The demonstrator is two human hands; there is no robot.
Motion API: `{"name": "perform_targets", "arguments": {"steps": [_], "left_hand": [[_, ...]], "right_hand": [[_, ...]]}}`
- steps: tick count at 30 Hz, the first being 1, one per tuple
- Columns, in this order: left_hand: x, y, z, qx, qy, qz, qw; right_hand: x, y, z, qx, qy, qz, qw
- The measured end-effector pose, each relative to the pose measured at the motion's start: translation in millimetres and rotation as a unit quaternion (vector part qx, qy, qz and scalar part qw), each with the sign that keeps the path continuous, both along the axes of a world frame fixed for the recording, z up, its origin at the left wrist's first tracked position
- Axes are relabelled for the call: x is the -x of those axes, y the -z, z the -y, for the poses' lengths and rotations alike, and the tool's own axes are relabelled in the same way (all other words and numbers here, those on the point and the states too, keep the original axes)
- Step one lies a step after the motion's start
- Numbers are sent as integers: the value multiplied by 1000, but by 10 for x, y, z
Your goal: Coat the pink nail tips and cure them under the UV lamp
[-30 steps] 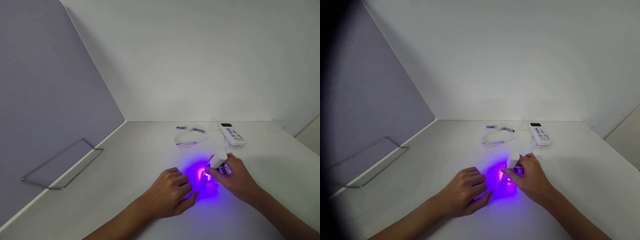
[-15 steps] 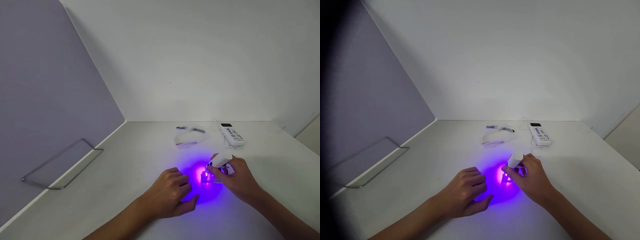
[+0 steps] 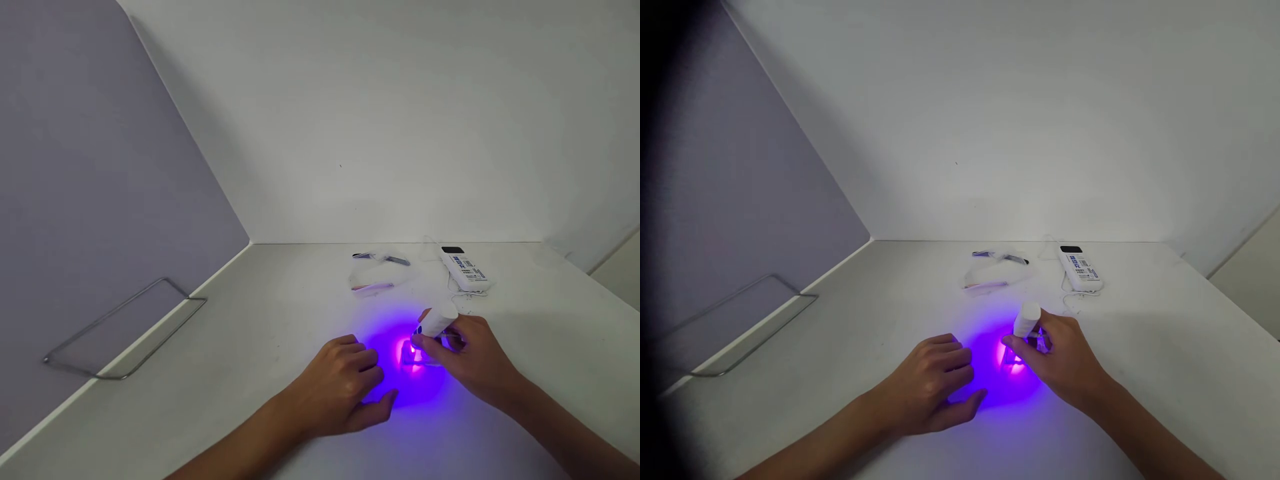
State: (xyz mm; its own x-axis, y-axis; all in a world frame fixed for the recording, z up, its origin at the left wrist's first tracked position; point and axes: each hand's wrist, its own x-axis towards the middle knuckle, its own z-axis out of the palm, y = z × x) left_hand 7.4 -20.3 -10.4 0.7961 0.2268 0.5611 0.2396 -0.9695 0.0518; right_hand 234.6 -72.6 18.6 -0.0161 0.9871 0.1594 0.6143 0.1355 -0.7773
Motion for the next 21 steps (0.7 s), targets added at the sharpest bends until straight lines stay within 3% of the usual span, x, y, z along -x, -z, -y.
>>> {"name": "perform_targets", "arguments": {"steps": [11,21], "left_hand": [[17,2,1,1,-10,-9,1000],[-2,-17,1,8,-10,-6,1000]], "right_hand": [[21,-80,19,13,4,-5,1000],[-6,-10,5,5,-5,7,1000]]}}
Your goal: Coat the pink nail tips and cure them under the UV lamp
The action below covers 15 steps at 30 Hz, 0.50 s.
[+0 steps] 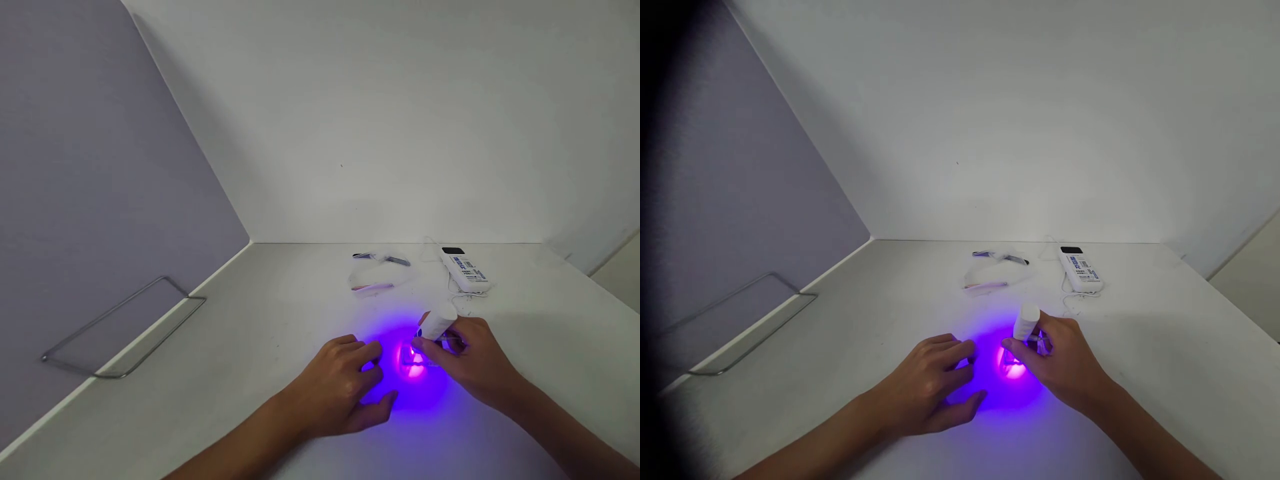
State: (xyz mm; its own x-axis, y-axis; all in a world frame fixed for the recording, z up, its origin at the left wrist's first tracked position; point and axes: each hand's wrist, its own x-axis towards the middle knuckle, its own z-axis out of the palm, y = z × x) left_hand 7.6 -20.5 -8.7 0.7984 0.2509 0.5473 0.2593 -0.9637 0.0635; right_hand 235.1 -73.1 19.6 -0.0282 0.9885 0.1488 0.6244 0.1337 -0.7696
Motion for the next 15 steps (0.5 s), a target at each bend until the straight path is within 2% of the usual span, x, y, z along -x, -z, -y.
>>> {"name": "perform_targets", "arguments": {"steps": [15], "left_hand": [[3,14,-2,3,1,-8,1000]], "right_hand": [[16,-15,4,-10,1,0,1000]]}}
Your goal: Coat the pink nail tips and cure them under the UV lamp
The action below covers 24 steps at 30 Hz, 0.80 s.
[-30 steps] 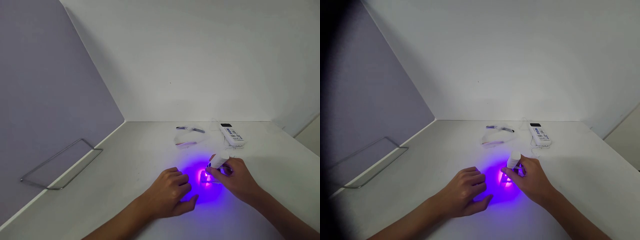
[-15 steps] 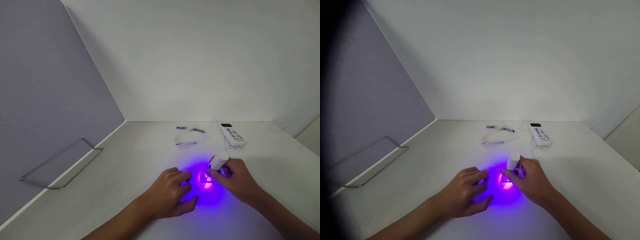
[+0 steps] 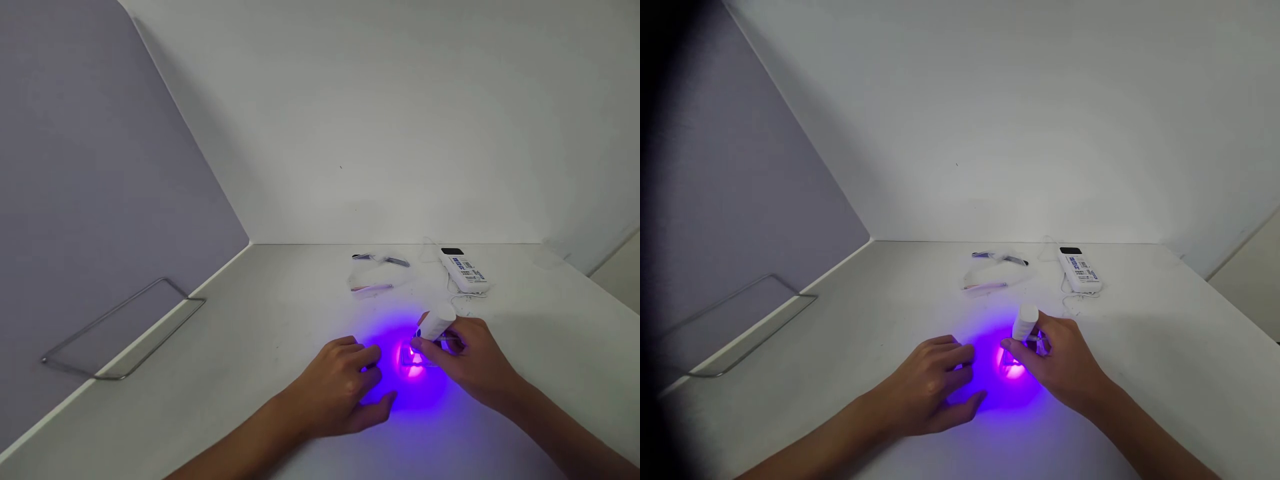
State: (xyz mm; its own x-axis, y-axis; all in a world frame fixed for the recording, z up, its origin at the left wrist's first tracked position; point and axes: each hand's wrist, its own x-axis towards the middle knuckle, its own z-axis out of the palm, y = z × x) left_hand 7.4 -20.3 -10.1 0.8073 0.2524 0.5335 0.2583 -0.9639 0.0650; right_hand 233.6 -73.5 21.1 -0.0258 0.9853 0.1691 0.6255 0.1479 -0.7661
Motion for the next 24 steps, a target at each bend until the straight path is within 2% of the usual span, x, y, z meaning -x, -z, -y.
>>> {"name": "perform_targets", "arguments": {"steps": [24], "left_hand": [[10,44,-21,9,5,-23,1000]], "right_hand": [[-6,1,-4,3,-2,-5,1000]]}}
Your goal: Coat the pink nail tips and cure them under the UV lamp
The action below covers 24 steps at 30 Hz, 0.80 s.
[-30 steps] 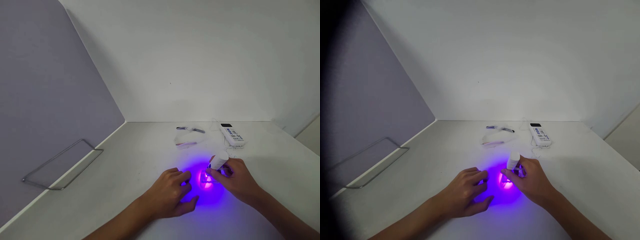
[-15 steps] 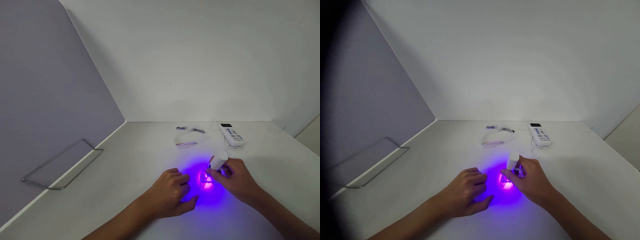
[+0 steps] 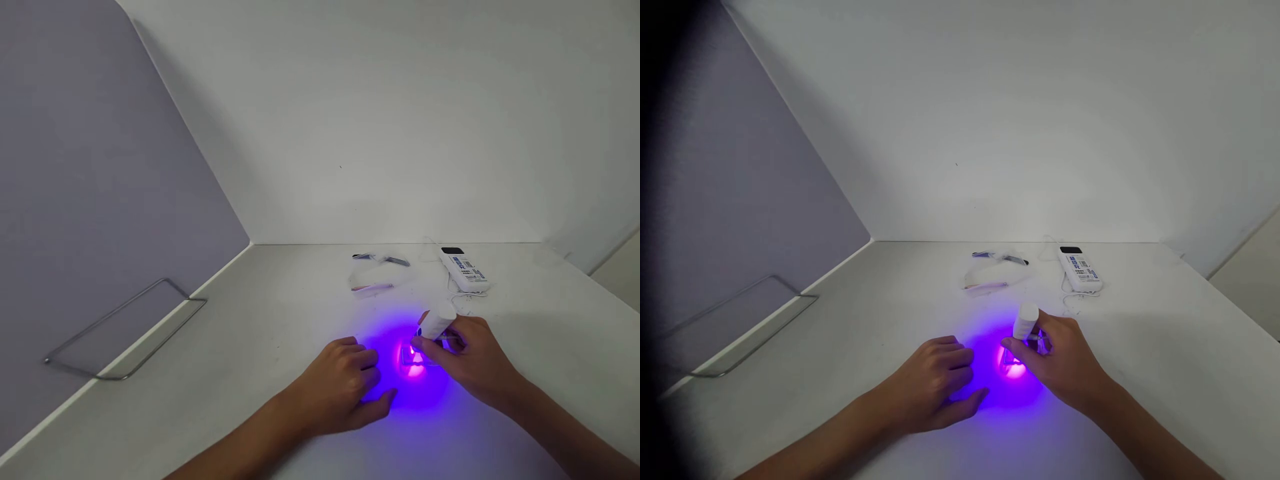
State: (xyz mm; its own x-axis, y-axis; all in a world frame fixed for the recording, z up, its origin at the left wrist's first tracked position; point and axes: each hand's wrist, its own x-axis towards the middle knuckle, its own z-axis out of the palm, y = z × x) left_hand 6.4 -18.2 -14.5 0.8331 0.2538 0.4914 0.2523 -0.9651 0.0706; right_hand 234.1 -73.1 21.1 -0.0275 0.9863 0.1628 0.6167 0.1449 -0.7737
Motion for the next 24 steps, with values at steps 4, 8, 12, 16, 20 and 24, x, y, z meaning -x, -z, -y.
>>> {"name": "perform_targets", "arguments": {"steps": [4,8,12,16,20,24], "left_hand": [[-7,-22,4,10,-1,14,1000],[-21,-51,30,60,3,49,997],[-10,-180,13,291,-7,122,949],[47,-333,-91,505,22,180,844],[80,-376,-140,691,77,288,659],[71,-364,-100,809,110,339,468]], "right_hand": [[4,9,-2,-1,4,1,1000],[5,5,8,-6,2,0,1000],[7,-15,14,-1,6,3,1000],[15,-22,9,7,8,-1,1000],[23,-24,8,4,10,-4,1000],[20,-45,19,11,4,-2,1000]]}}
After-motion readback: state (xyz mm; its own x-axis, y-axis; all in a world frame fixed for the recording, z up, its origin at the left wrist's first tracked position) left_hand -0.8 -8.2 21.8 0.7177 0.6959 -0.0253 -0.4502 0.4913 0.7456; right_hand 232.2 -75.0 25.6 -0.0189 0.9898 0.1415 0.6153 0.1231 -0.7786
